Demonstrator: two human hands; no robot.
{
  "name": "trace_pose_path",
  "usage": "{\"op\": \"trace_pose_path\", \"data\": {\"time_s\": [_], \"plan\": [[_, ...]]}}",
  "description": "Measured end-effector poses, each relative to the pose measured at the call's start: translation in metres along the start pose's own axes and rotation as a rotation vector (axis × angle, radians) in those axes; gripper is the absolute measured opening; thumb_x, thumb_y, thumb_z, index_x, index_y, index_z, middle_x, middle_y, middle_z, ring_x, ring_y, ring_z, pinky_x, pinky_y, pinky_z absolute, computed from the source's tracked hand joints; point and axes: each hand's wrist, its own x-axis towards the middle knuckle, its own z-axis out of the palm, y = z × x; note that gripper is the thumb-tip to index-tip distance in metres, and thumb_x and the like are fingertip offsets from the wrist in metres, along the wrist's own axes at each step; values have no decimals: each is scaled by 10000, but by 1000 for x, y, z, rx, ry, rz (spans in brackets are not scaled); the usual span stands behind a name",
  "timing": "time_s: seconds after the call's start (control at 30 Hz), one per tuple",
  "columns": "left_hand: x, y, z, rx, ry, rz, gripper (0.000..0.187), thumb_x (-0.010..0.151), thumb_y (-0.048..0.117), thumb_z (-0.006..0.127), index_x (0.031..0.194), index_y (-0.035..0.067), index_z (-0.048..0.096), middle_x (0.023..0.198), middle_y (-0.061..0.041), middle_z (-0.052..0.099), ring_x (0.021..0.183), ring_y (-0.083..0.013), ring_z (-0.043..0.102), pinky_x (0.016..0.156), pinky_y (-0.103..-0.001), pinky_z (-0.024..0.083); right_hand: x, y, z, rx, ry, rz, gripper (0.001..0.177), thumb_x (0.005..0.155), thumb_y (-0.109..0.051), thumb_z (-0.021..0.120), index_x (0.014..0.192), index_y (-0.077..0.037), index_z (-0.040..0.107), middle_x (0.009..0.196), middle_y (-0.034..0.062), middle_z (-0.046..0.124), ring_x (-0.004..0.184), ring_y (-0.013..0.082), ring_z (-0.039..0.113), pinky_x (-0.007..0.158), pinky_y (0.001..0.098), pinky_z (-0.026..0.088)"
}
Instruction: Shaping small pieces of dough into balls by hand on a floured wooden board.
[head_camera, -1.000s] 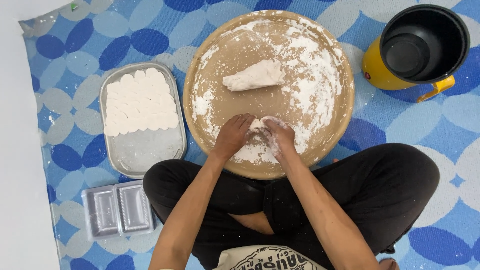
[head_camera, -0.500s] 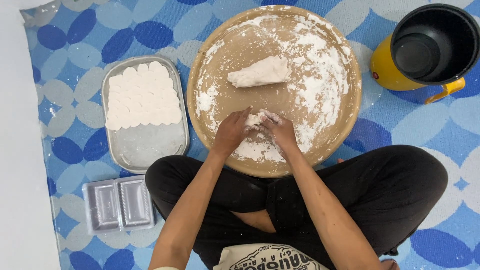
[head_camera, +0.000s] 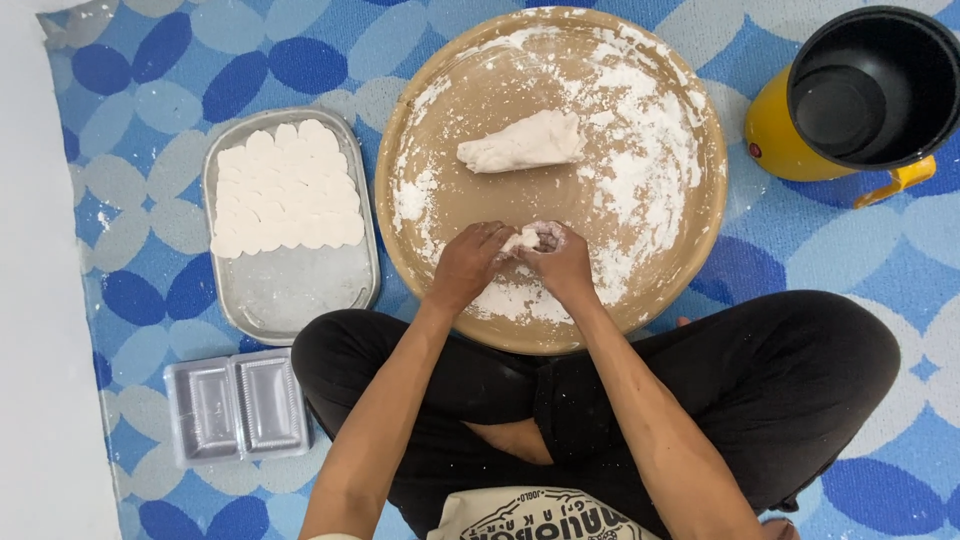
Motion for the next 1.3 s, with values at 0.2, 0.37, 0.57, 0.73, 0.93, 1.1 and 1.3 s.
{"op": "trace_pose_path", "data": {"time_s": [0.2,0.37,0.57,0.73,0.93,1.1,1.3], "plan": [[-2,-7,13,20,-5,5,412,899,142,707,1309,146,664,1144,-115,701,1137,-283,675,1051,-378,523,2,4,-2,231,140,94,527,729,-57,910,1198,-30,672,1026,101,739,918,166,699,847,301,619],[6,-2,2,72,-134,-89,527,878,141,699,1396,142,601,1222,-132,680,1191,-292,650,1024,-404,527,-7,-16,-10,539,261,176,579,779,-3,834,1293,24,570,1073,134,677,992,246,726,889,334,615],[24,6,11,21,-128,-256,635,878,85,702,1483,56,514,1312,-213,641,1241,-366,612,1054,-466,480,-18,-21,-8,590,199,159,500,802,56,785,1260,50,585,1076,178,670,1013,312,710,930,412,612],[27,46,-42,-482,-173,-352,497,911,93,610,1406,48,589,1331,-212,648,1281,-394,586,1116,-474,437,-20,-22,-6,515,109,167,485,783,-32,834,1223,6,635,1021,160,709,911,278,746,833,418,648],[9,33,-37,-580,-85,-425,308,918,130,667,1213,146,755,1166,-84,757,1148,-295,688,1014,-409,531,-25,-28,-3,447,-73,180,444,810,-129,852,1175,4,636,992,191,719,912,319,745,839,463,619],[6,42,-59,-591,-105,-424,292,894,204,725,1182,182,765,1141,-76,761,1133,-310,687,978,-440,542,-28,-21,-13,345,-99,162,460,777,-171,901,1126,16,665,938,190,736,849,272,750,802,426,629],[5,41,-64,-617,-65,-418,223,936,191,737,1155,187,781,1071,-95,778,1070,-313,719,894,-409,581,-30,-25,-11,356,-155,151,485,797,-88,856,1191,104,648,978,184,717,856,246,736,784,380,635]]}}
